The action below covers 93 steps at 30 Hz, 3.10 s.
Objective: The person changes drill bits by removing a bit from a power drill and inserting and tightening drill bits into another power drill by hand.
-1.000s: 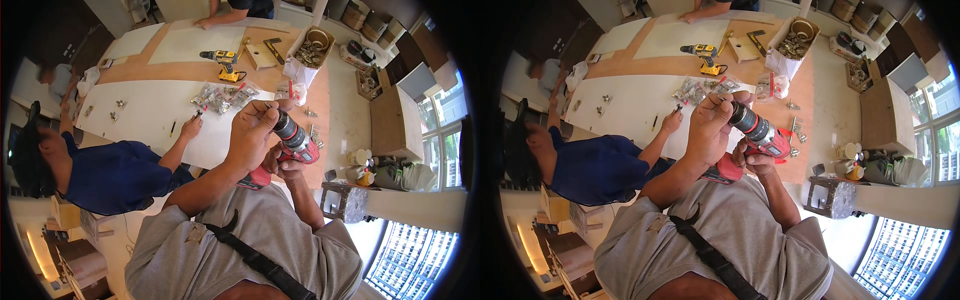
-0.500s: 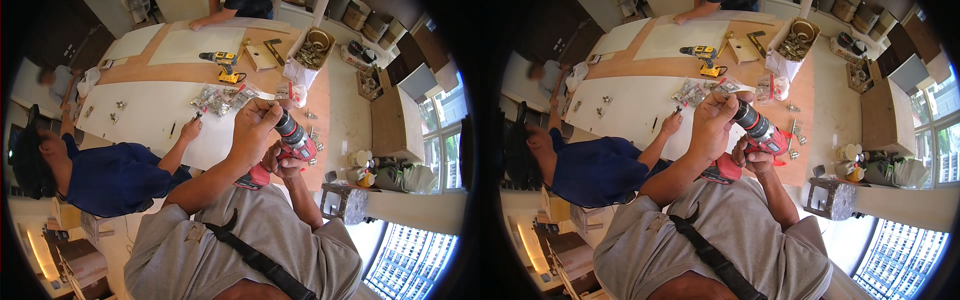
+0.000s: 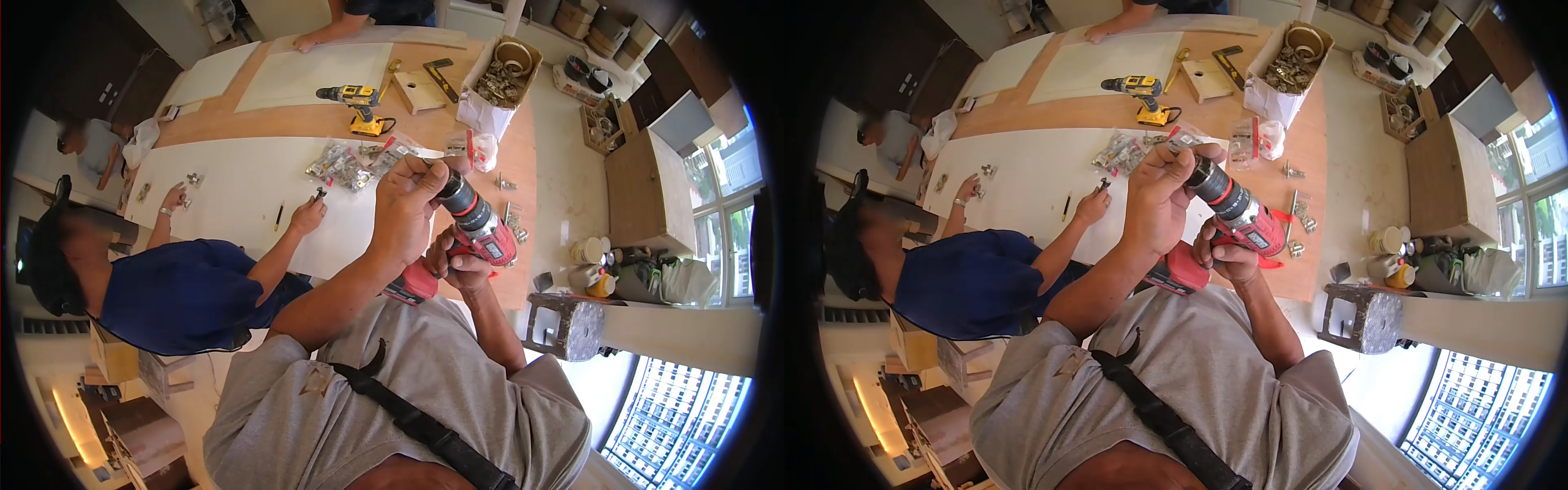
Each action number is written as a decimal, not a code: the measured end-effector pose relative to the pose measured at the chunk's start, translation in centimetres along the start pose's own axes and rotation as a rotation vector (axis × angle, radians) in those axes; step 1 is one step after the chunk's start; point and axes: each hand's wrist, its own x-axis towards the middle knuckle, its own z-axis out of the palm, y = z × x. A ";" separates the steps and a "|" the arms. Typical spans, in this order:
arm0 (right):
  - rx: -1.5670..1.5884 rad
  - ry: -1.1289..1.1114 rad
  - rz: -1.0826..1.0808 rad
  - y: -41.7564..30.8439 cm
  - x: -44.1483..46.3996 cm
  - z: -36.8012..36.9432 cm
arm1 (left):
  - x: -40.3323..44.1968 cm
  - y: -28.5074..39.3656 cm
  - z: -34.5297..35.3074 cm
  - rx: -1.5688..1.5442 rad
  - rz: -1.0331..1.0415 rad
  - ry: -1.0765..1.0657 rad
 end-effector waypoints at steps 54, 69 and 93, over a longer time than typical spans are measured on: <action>-1.381 0.166 -0.085 4.1 -5.4 -7.3 | -3.3 -0.5 -0.8 -0.050 0.013 -0.451; -0.969 0.268 0.086 5.6 -6.9 -9.5 | -3.9 -0.5 -0.6 -0.023 -0.009 -0.444; -1.839 -0.231 -0.102 0.8 2.5 1.9 | 0.7 1.0 -3.1 -0.147 0.011 0.286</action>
